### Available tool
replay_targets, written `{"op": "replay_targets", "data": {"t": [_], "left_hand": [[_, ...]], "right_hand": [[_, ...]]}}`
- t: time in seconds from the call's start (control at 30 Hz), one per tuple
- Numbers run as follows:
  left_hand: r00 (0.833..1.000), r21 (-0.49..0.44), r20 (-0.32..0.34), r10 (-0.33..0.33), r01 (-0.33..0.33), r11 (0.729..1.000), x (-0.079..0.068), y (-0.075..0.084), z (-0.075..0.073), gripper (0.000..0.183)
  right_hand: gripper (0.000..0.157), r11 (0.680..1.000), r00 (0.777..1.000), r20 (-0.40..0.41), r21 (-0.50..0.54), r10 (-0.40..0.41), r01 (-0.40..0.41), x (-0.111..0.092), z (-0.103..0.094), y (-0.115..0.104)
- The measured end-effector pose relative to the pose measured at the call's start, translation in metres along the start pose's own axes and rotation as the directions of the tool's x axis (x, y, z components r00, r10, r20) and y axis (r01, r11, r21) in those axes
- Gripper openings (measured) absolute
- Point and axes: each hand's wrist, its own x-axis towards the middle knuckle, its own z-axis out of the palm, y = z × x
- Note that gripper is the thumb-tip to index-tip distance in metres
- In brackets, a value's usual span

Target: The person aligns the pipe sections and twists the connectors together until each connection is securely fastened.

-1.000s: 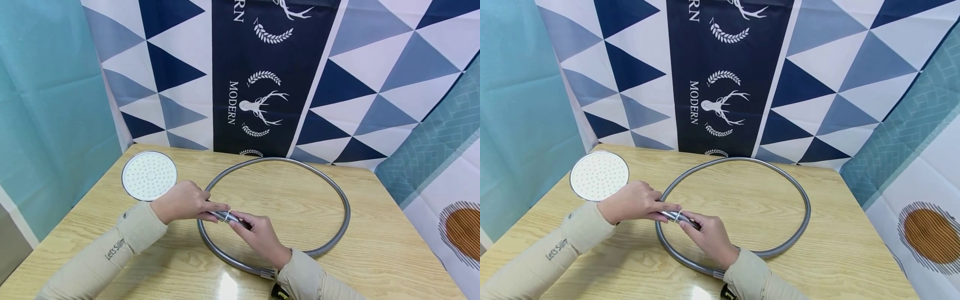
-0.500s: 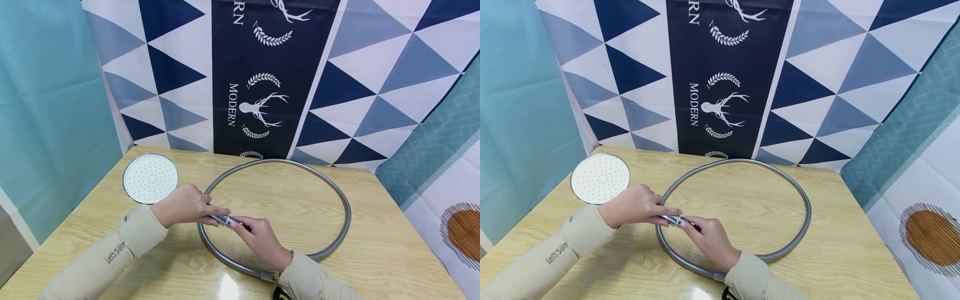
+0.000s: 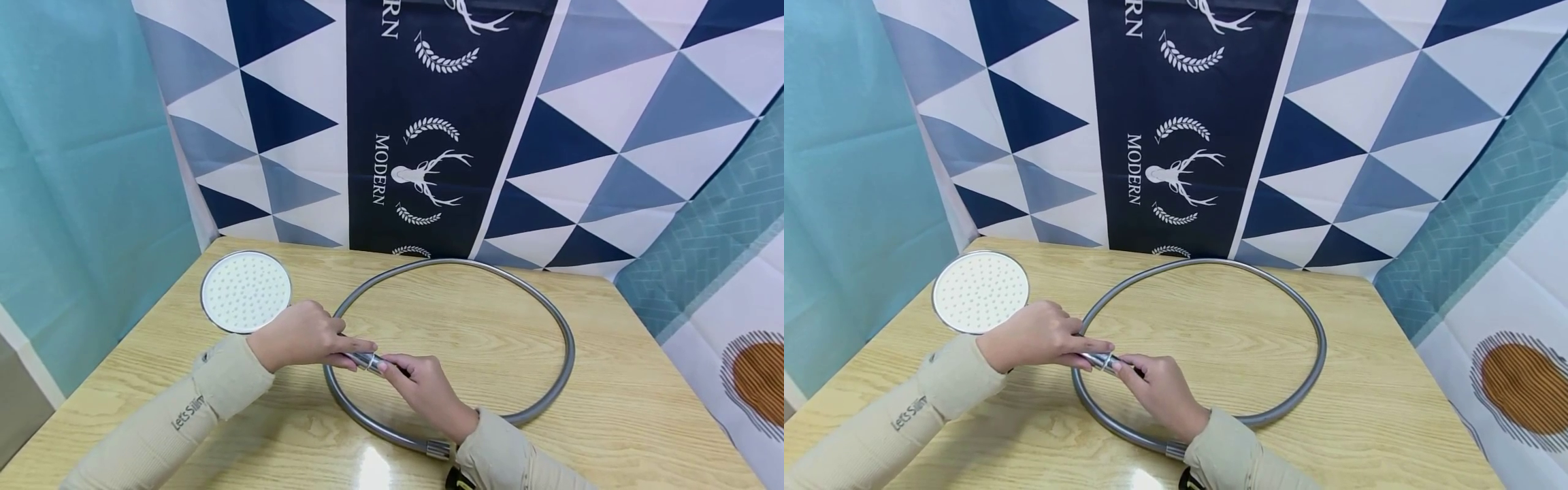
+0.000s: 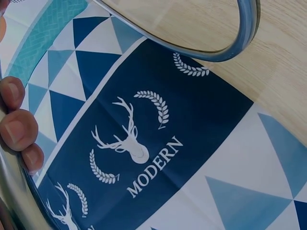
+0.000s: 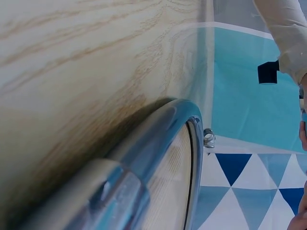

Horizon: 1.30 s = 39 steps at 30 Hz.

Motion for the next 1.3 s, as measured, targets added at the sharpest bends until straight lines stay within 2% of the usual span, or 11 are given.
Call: {"op": "replay_targets", "data": {"t": [0.27,0.37,0.43,0.53,0.63,0.7,0.83,1.0,1.3], "left_hand": [[1.000,0.015,0.014,-0.005,0.004,1.000,0.000,0.000,-0.001,0.034],[1.000,0.017,0.025,-0.015,0.014,1.000,0.000,0.001,-0.001,0.033],[0.999,0.009,0.036,-0.024,0.023,1.000,0.000,0.001,-0.001,0.033],[0.998,-0.007,0.049,-0.039,0.039,0.999,0.000,0.001,-0.002,0.033],[0.998,-0.012,0.052,-0.042,0.043,0.999,0.000,0.000,-0.003,0.033],[0.998,-0.011,0.050,-0.042,0.043,0.999,0.000,0.000,-0.003,0.034],[0.998,-0.006,0.041,-0.040,0.040,0.999,0.000,0.000,-0.002,0.034],[0.998,-0.012,0.039,-0.041,0.041,0.999,0.000,0.000,-0.002,0.034],[0.997,-0.027,0.065,-0.043,0.045,0.999,0.000,0.000,-0.004,0.034]], "right_hand": [[0.024,0.995,0.996,0.014,0.041,0.085,-0.086,0.000,0.000,-0.003],[0.024,0.993,0.995,-0.007,0.059,0.099,-0.098,-0.001,0.002,-0.001],[0.026,0.996,0.997,-0.034,0.056,0.072,-0.070,-0.002,0.004,0.002],[0.032,0.998,0.995,-0.085,0.025,-0.051,0.053,-0.003,0.006,0.006],[0.033,0.981,0.973,-0.132,-0.027,-0.192,0.190,-0.003,0.009,0.010],[0.031,0.970,0.958,-0.156,-0.047,-0.242,0.238,-0.003,0.009,0.011],[0.030,0.967,0.951,-0.177,-0.041,-0.254,0.250,-0.004,0.009,0.011],[0.025,0.973,0.958,-0.174,-0.029,-0.228,0.227,-0.004,0.009,0.010],[0.029,0.982,0.972,-0.143,-0.048,-0.187,0.182,-0.003,0.007,0.007]]}}
